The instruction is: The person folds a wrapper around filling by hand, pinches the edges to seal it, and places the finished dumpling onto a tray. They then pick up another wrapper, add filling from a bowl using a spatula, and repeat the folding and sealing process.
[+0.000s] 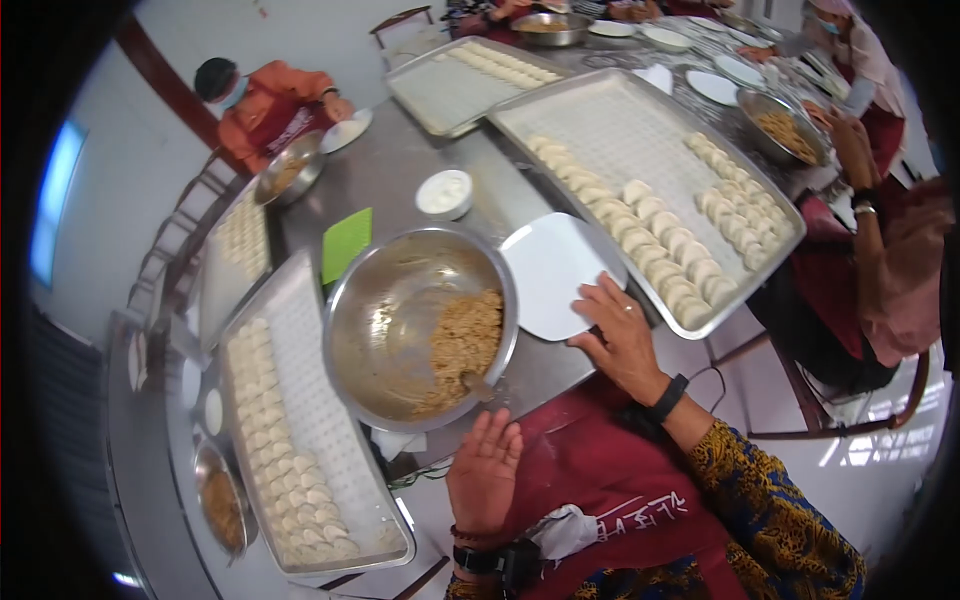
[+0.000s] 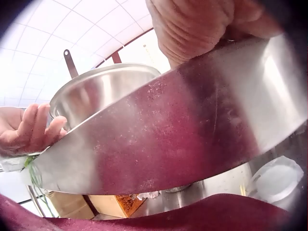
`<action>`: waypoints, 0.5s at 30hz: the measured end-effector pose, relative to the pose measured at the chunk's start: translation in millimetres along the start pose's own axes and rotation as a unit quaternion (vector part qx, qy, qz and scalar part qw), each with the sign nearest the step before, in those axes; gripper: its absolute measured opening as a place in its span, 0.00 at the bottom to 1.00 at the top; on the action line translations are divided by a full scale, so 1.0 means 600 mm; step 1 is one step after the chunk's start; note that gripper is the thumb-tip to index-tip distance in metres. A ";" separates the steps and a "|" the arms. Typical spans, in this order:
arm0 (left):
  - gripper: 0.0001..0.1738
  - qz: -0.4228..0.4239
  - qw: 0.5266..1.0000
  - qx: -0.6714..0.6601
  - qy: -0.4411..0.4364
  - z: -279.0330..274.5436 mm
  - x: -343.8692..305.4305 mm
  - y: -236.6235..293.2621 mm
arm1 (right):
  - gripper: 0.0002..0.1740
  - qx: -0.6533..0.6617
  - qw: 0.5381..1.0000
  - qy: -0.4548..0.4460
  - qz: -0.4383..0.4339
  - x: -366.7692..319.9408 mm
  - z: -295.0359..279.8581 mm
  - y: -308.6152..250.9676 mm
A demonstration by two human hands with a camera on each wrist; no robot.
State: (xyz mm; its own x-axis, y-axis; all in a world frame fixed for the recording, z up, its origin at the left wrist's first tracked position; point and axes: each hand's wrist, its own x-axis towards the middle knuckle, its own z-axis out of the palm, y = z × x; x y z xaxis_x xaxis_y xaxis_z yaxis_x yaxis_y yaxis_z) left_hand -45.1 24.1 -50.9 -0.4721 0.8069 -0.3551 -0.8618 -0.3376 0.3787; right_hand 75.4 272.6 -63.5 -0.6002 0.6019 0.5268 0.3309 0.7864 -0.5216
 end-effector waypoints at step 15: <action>0.23 0.077 0.988 0.079 0.104 -0.039 -0.039 0.028 | 0.21 -0.069 0.996 0.004 -0.053 -0.001 0.021 -0.008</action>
State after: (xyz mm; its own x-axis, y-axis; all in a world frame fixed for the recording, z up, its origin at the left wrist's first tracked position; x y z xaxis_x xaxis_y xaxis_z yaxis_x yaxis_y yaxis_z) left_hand -52.8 -11.8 -56.2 -0.6382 0.6286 -0.4445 -0.7443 -0.3561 0.5650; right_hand 64.9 266.5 -69.7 -0.6313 0.5147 0.5801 0.3628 0.8571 -0.3656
